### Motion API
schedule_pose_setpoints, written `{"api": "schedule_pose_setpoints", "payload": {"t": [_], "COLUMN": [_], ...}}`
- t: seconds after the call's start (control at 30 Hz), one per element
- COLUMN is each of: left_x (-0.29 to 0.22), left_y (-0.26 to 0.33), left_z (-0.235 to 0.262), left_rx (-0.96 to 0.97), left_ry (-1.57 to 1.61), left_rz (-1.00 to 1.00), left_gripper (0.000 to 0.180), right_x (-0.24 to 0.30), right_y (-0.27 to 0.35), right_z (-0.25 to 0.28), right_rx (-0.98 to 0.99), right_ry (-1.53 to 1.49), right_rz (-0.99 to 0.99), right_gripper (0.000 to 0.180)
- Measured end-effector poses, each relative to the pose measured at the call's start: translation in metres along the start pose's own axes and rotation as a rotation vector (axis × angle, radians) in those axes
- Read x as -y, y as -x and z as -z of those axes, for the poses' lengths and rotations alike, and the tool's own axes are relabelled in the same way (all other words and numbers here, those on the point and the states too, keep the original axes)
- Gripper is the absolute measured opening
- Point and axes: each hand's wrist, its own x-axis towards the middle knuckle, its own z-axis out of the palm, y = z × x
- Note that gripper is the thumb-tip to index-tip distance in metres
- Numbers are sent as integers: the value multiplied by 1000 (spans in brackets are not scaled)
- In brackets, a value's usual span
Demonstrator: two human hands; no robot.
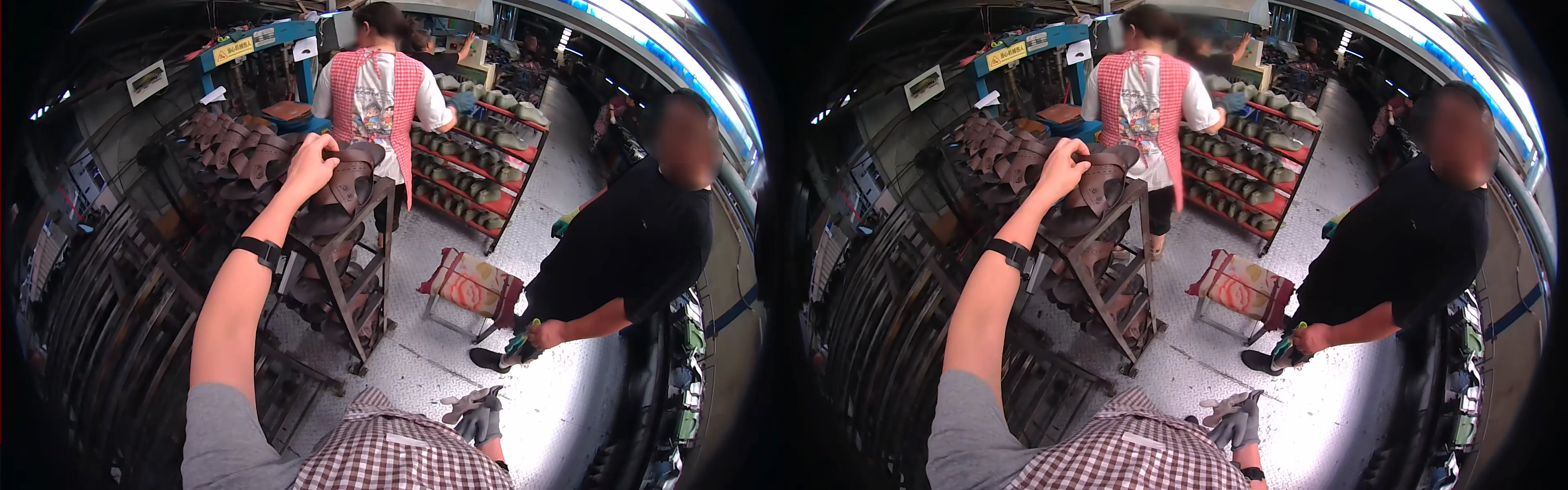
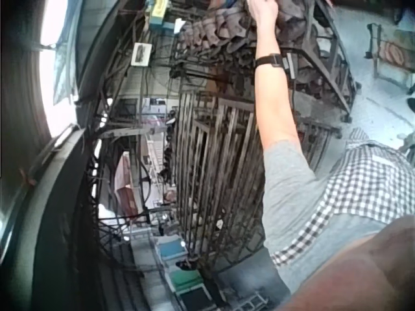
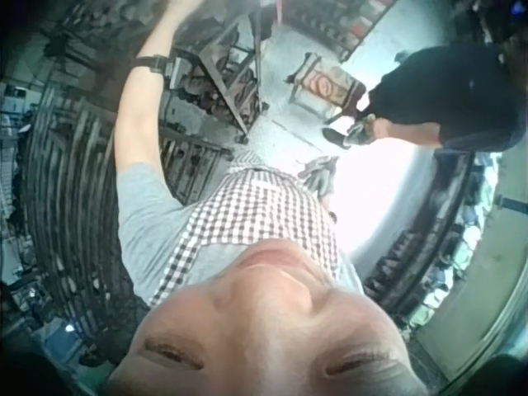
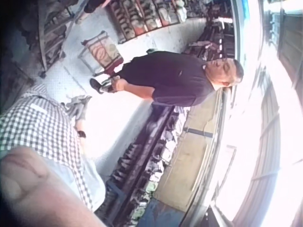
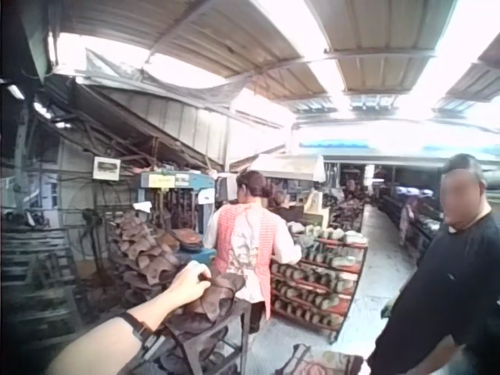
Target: Put on protective gloves and begin organizing and moving metal material racks in a factory setting.
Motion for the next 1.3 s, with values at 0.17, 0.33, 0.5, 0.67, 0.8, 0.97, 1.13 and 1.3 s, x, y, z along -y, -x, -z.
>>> {"api": "schedule_pose_setpoints", "payload": {"t": [0.17,0.33,0.5,0.67,0.8,0.97,1.13,1.3], "left_x": [-2,-26,-58,-39,-28,-42,-32,-35], "left_y": [4,26,99,152,148,141,138,136], "left_z": [16,26,9,6,-4,-13,-5,-5], "left_rx": [-75,17,-167,-104,-105,-107,-69,-108], "left_ry": [85,5,-11,4,-17,-131,-141,-103], "left_rz": [-41,-51,-306,-170,-129,-19,20,-24], "left_gripper": [23,31,29,25,29,41,38,28], "right_x": [-3,-9,-8,-17,-11,-11,-10,-14], "right_y": [-2,11,10,-6,-1,8,-2,3], "right_z": [-3,-34,-16,-2,-32,-39,-31,-42], "right_rx": [-4,64,-36,41,228,126,193,12], "right_ry": [-149,54,57,-298,-520,-468,-634,-244], "right_rz": [-25,72,110,-155,-270,-250,-401,-127], "right_gripper": [30,28,16,28,19,20,15,13]}}
